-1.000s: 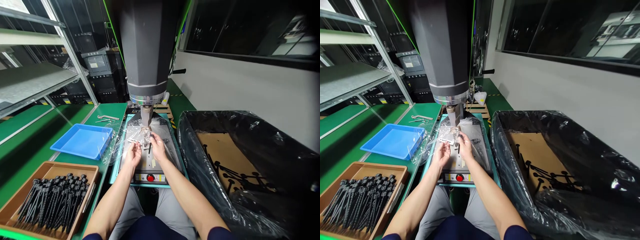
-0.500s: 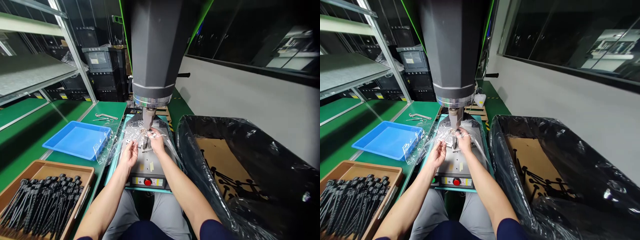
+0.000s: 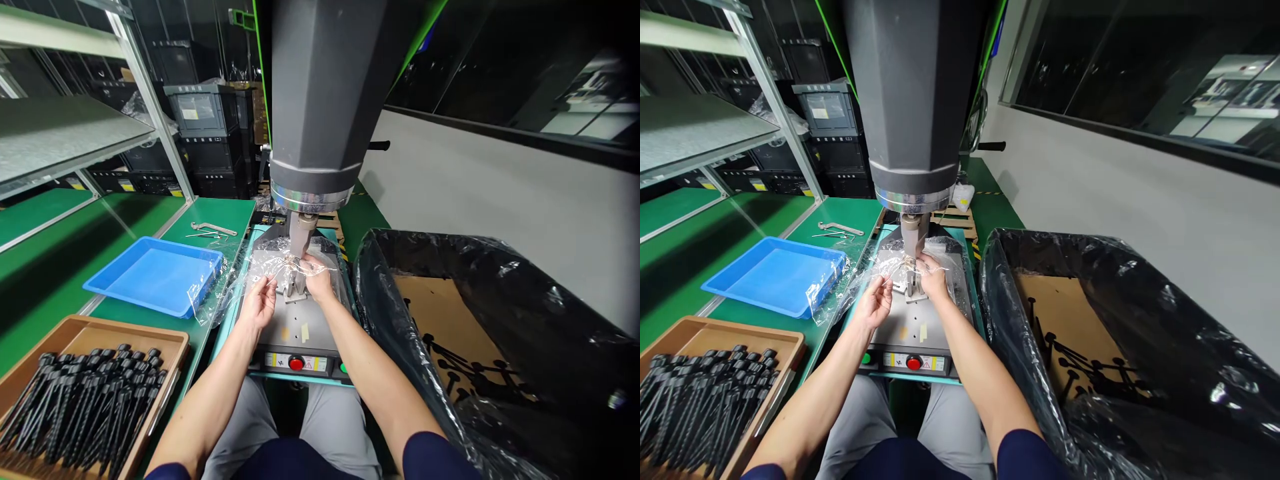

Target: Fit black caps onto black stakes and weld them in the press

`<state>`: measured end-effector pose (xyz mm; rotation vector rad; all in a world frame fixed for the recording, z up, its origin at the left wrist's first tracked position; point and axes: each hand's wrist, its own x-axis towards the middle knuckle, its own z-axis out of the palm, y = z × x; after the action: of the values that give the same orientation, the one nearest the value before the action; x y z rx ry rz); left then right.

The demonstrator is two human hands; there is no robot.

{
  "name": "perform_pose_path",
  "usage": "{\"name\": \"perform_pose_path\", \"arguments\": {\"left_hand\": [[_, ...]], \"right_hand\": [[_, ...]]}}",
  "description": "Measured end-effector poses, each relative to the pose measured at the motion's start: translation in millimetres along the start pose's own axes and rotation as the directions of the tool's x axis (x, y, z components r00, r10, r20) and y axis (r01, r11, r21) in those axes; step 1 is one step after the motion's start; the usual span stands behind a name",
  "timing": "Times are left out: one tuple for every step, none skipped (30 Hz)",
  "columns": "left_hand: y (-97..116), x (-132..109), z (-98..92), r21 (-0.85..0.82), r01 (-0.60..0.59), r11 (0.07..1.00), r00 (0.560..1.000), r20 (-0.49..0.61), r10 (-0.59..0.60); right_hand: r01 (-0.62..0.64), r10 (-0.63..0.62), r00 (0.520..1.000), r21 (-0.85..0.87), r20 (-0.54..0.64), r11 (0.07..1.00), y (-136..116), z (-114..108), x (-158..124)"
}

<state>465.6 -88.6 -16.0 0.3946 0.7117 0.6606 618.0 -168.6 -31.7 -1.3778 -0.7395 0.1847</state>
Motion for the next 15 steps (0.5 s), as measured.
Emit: {"name": "perform_pose_path", "arguments": {"left_hand": [[0.3, 1.0, 0.2, 0.006, 0.003, 1.0, 1.0, 0.001, -0.003], [0.5, 2.1, 0.5, 0.009, 0.006, 1.0, 1.0, 0.004, -0.006], [0.5, 3.3, 0.9, 0.008, 0.006, 1.0, 1.0, 0.005, -0.006], [0.4, 4.5, 1.4, 0.005, 0.002, 1.0, 1.0, 0.004, -0.002], [0.3, 5.7, 1.8, 0.002, -0.005, 1.0, 1.0, 0.001, 0.005], [0.1, 6.9, 2.2, -0.001, -0.012, 1.0, 1.0, -0.003, 0.012], [0.0, 7.9, 2.4, -0.001, -0.016, 1.0, 1.0, -0.004, 0.016], [-0.1, 8.8, 2.6, 0.001, -0.017, 1.0, 1.0, -0.007, 0.017], [0.0, 9.7, 2.5, 0.006, -0.016, 1.0, 1.0, -0.009, 0.016], [0.1, 10.5, 2.3, 0.012, -0.012, 1.0, 1.0, -0.01, 0.012], [0.3, 11.4, 2.1, 0.018, -0.007, 1.0, 1.0, -0.01, 0.007], [0.5, 12.5, 1.9, 0.024, -0.001, 1.0, 1.0, -0.007, 0.001], [0.9, 13.9, 1.9, 0.032, 0.003, 0.999, 1.0, 0.0, -0.003], [1.4, 15.7, 2.1, 0.044, 0.0, 0.999, 1.0, 0.014, 0.0], [2.0, 17.8, 2.6, 0.058, -0.015, 0.998, 0.999, 0.033, 0.013]], "right_hand": [[-0.004, 0.004, 1.0, -0.003, 0.001, 1.0, -0.2, -0.3, 0.7], [-0.005, 0.005, 1.0, -0.006, 0.002, 1.0, -0.2, 0.1, 1.3], [-0.002, 0.002, 1.0, -0.009, -0.003, 1.0, -0.1, 0.8, 1.5], [0.004, -0.005, 1.0, -0.009, -0.013, 1.0, 0.0, 1.6, 1.3], [0.013, -0.013, 1.0, -0.001, -0.024, 1.0, 0.2, 2.1, 0.5], [0.018, -0.018, 0.999, 0.017, -0.031, 1.0, 0.5, 2.1, -0.8], [0.018, -0.016, 0.999, 0.047, -0.039, 0.999, 0.8, 1.4, -2.4], [0.005, -0.001, 0.999, 0.089, -0.046, 0.996, 1.5, -0.2, -4.1], [-0.018, 0.026, 0.998, 0.137, -0.055, 0.99, 2.4, -2.6, -5.5], [-0.048, 0.06, 0.996, 0.185, -0.063, 0.982, 3.6, -5.7, -6.1], [-0.078, 0.097, 0.993, 0.227, -0.074, 0.971, 5.0, -9.2, -5.7], [-0.107, 0.133, 0.988, 0.259, -0.084, 0.96, 6.7, -12.8, -3.9], [-0.134, 0.165, 0.982, 0.281, -0.091, 0.95, 8.4, -16.3, -0.7], [-0.159, 0.193, 0.977, 0.295, -0.091, 0.942, 10.1, -19.3, 3.6], [-0.18, 0.216, 0.972, 0.305, -0.089, 0.935, 11.7, -21.7, 8.9]]}}
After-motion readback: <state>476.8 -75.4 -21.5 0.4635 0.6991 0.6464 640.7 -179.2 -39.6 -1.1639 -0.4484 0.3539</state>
